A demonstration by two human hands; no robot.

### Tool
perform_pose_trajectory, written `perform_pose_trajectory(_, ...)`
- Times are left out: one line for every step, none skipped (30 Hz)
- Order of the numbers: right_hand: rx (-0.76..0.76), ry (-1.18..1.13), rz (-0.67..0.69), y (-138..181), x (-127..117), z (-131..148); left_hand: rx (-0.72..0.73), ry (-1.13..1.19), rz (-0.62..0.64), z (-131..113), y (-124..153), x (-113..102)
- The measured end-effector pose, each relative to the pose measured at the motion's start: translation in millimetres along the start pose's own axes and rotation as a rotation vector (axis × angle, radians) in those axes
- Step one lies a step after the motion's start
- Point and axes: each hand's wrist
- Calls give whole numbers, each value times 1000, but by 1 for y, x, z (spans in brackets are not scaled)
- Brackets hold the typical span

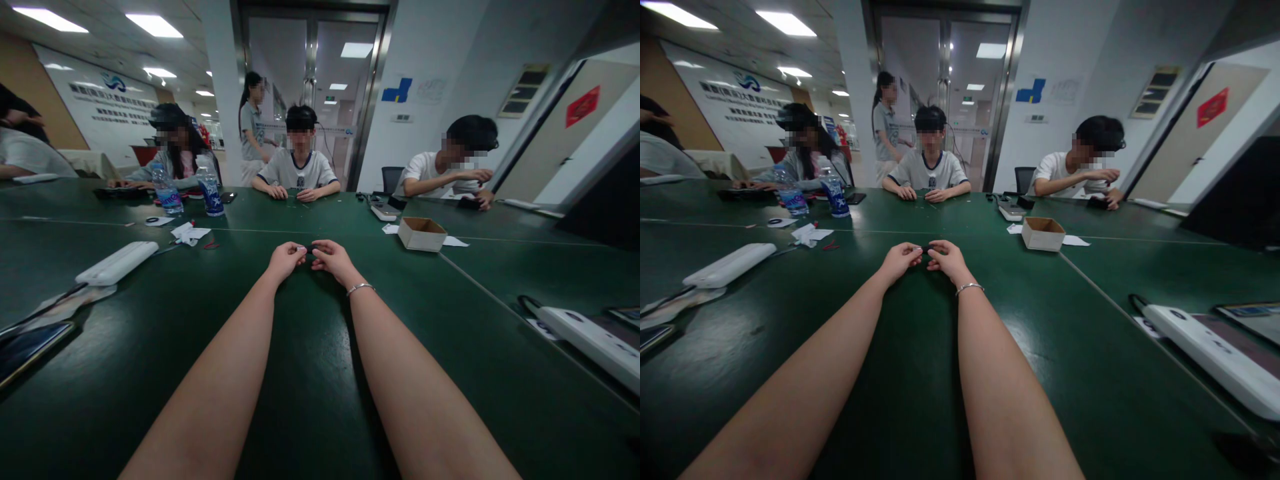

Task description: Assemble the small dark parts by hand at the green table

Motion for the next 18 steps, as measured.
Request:
perform_pose_trajectory(1, -1, 0, 0, 0, 0, 0, -7, 4, 0, 0, 0)
perform_pose_trajectory(2, -1, -1, 0, -1, -1, -1, -13, 5, 1, 0, -1)
perform_pose_trajectory(5, 0, -1, 0, -1, -1, -2, -18, 6, 1, 0, -1)
perform_pose_trajectory(7, 1, 1, 0, -1, -1, -3, -24, 7, 1, 1, -1)
perform_pose_trajectory(9, 0, 4, 0, -2, -2, -5, -30, 7, 0, 1, -1)
perform_pose_trajectory(9, -3, 7, 0, -2, -2, -5, -36, 9, 0, 2, -1)
perform_pose_trajectory(8, -7, 11, 0, -2, -2, -5, -40, 10, -1, 2, -1)
perform_pose_trajectory(5, -13, 14, 0, -3, -2, -4, -45, 12, -2, 3, -1)
perform_pose_trajectory(1, -19, 16, 0, -3, -2, -3, -49, 12, -2, 4, -1)
perform_pose_trajectory(-3, -24, 18, 0, -3, -2, -2, -55, 13, -3, 4, -1)
perform_pose_trajectory(-5, -27, 21, 0, -3, -2, -4, -61, 14, -3, 5, -1)
perform_pose_trajectory(-4, -29, 24, 0, -3, -2, -7, -67, 14, -4, 5, -1)
perform_pose_trajectory(-3, -30, 26, 0, -3, -1, -10, -73, 14, -4, 5, -1)
perform_pose_trajectory(-1, -31, 26, 0, -3, -2, -13, -76, 12, -4, 5, -1)
perform_pose_trajectory(0, -32, 27, 0, -3, -2, -16, -78, 10, -5, 5, -1)
perform_pose_trajectory(-1, -33, 27, 0, -2, -2, -16, -79, 8, -5, 5, 0)
perform_pose_trajectory(-2, -32, 26, -1, -2, -3, -16, -81, 2, -5, 6, 0)
perform_pose_trajectory(-3, -27, 23, -1, -2, -4, -18, -84, -5, -6, 6, 0)
Point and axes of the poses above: each hand's wrist, its own y-axis away from the middle knuckle, its own x-axis out of the palm, z = x × y, and after that the axes turned 10 degrees about -x, right-handed
